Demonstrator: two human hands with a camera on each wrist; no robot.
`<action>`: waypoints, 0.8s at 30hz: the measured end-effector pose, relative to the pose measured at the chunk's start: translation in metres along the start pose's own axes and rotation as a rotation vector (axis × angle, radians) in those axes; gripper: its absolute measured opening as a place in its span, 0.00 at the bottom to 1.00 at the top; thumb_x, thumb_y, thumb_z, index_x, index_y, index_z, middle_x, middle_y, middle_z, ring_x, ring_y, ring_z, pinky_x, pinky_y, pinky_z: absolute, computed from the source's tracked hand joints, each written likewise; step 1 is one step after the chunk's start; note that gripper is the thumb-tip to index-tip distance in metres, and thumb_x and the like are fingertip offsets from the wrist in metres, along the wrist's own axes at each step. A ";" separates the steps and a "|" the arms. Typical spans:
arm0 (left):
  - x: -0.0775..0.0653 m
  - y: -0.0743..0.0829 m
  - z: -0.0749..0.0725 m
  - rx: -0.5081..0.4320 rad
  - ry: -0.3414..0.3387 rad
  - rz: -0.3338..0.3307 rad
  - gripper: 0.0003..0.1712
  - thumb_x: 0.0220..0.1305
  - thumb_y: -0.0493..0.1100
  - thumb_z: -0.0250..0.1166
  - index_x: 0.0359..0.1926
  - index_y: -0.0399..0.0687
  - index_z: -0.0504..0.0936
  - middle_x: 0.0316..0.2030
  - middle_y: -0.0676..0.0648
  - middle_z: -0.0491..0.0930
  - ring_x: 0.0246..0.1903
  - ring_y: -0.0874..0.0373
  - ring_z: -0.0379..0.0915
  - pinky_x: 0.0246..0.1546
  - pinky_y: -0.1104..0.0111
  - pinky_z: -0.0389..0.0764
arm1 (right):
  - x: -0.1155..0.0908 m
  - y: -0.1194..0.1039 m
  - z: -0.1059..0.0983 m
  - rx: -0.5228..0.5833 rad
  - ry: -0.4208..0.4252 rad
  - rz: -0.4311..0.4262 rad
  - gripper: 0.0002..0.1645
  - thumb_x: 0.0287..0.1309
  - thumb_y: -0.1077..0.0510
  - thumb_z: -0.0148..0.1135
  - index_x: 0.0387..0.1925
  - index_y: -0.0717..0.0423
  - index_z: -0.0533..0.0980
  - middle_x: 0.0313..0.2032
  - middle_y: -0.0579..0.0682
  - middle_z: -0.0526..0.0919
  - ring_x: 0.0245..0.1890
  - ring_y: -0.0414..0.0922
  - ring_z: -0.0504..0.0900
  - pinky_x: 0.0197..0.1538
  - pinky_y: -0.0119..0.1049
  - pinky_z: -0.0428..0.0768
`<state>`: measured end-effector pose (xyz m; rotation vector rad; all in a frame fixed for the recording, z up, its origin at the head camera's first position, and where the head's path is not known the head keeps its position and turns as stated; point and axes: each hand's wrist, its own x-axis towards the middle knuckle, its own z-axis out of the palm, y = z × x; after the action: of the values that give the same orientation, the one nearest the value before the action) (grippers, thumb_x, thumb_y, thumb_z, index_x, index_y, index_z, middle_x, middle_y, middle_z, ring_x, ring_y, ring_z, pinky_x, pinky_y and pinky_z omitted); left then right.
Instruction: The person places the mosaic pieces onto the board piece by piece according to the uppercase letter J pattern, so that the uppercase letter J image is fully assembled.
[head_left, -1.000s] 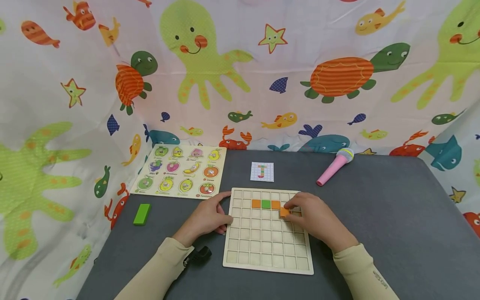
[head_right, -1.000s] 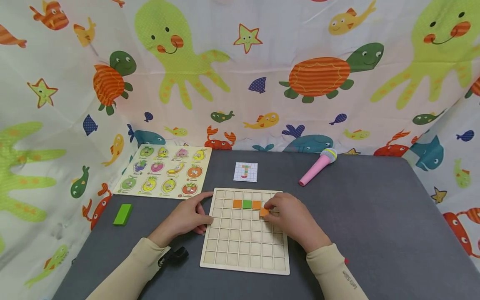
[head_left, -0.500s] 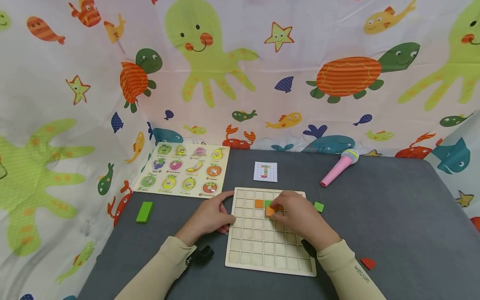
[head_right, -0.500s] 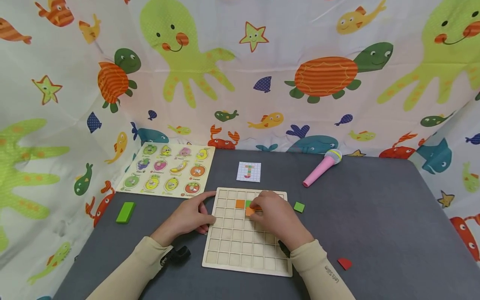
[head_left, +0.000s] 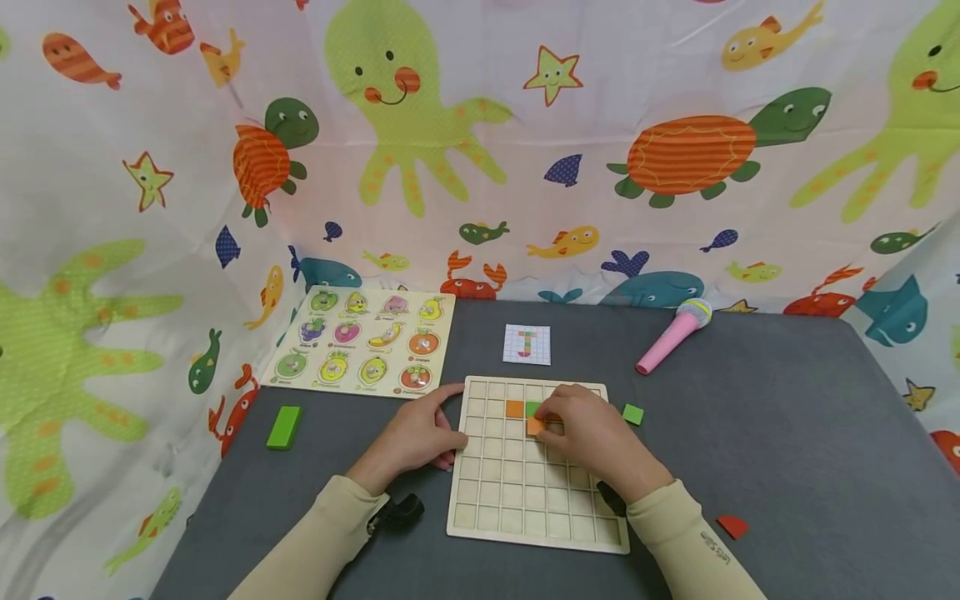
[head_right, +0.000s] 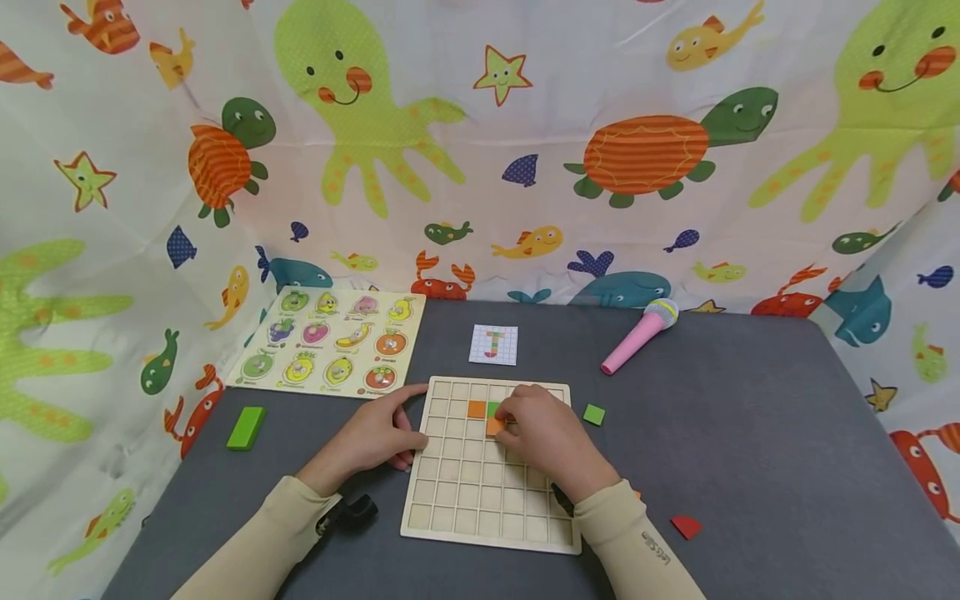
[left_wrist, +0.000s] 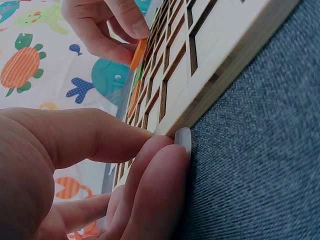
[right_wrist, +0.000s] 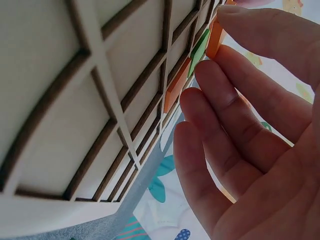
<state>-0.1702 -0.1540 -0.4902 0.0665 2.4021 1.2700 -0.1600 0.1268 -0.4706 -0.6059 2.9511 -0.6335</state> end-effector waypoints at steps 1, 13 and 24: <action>0.000 0.000 0.000 -0.001 0.000 0.001 0.48 0.61 0.41 0.76 0.81 0.58 0.68 0.30 0.44 0.83 0.20 0.54 0.86 0.24 0.62 0.90 | 0.000 0.000 0.000 0.000 0.001 -0.001 0.10 0.60 0.54 0.79 0.43 0.52 0.91 0.43 0.47 0.89 0.48 0.47 0.85 0.58 0.48 0.88; 0.000 0.001 0.000 -0.001 0.002 0.003 0.48 0.61 0.40 0.76 0.81 0.58 0.68 0.30 0.43 0.83 0.20 0.54 0.86 0.23 0.63 0.89 | 0.000 -0.001 0.000 0.003 -0.012 0.017 0.11 0.59 0.54 0.80 0.43 0.52 0.91 0.41 0.45 0.88 0.44 0.44 0.83 0.55 0.45 0.87; 0.002 -0.001 0.000 0.011 0.001 0.000 0.48 0.61 0.41 0.76 0.81 0.59 0.68 0.29 0.44 0.83 0.20 0.54 0.87 0.24 0.62 0.90 | 0.000 -0.002 0.000 0.002 -0.007 0.001 0.10 0.59 0.55 0.80 0.42 0.52 0.91 0.40 0.45 0.87 0.44 0.43 0.83 0.54 0.45 0.87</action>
<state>-0.1715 -0.1541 -0.4920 0.0688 2.4101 1.2566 -0.1590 0.1250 -0.4693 -0.6058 2.9437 -0.6329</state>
